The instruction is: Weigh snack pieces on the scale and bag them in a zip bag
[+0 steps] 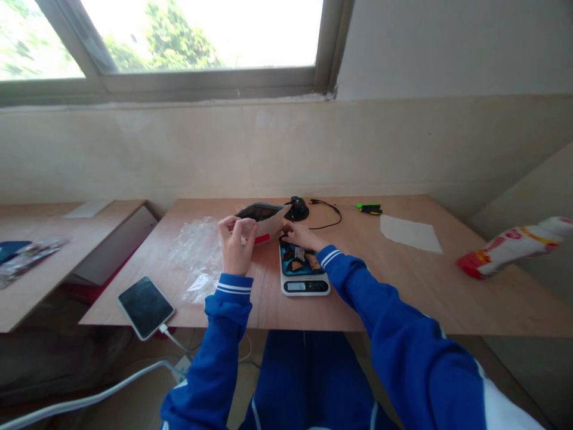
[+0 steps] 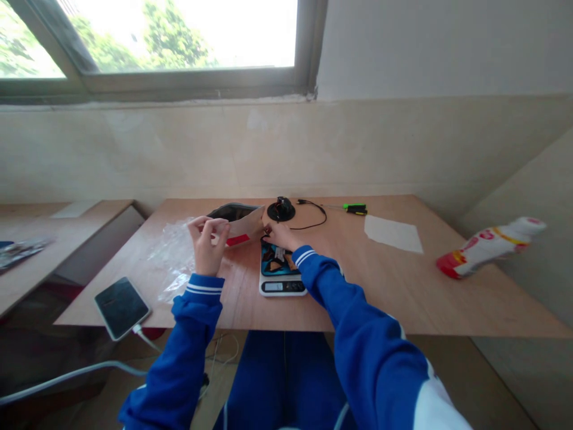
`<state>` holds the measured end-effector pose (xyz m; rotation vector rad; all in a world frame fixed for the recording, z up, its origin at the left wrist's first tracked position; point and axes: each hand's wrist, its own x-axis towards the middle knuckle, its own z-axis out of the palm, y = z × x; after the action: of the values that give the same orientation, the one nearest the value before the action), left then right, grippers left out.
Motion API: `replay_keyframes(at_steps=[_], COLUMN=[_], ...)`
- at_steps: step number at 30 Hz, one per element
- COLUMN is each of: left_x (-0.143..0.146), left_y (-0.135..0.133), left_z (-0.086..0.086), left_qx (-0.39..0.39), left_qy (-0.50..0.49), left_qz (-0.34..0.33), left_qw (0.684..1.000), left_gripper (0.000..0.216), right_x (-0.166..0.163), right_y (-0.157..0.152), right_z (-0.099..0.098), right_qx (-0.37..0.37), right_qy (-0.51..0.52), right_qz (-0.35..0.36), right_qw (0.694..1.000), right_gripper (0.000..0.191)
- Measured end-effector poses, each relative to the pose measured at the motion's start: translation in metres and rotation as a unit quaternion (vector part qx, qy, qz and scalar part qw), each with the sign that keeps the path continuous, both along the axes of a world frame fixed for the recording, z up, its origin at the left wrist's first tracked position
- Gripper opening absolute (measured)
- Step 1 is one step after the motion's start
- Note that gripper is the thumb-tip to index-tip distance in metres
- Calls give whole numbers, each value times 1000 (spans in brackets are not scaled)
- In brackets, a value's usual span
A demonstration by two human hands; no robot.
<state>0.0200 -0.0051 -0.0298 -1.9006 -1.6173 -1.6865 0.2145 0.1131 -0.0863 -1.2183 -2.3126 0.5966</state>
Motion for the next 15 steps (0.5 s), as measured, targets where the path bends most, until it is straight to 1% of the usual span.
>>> replay_keyframes(at_steps=[3,7,10,13,15], left_x=[0,1,1,0,1], left_y=[0,0,-1,-1,-1], left_z=[-1,-2,-1,-1,-2], left_qx=[0,-3,-4,-4,-5], left_qy=[-1,-9,-7,-4,-3], left_qz=[-1,-4,-7,-6,-4], left_qw=[1000,1000,1000,1000,1000], left_gripper=[19,19,19,19,19], right_x=[10,22,26,26,24], right_y=[-2,-9,-16,-21,-23], right_z=[1,7,11,16,25], right_qx=[2,-2,7,31,47], right_qy=[-3,-8,-12,34,87], right_qz=[-6,26,55,61,38], right_qw=[1000,1000,998,997,994], right_gripper=[18,24,24,24,26])
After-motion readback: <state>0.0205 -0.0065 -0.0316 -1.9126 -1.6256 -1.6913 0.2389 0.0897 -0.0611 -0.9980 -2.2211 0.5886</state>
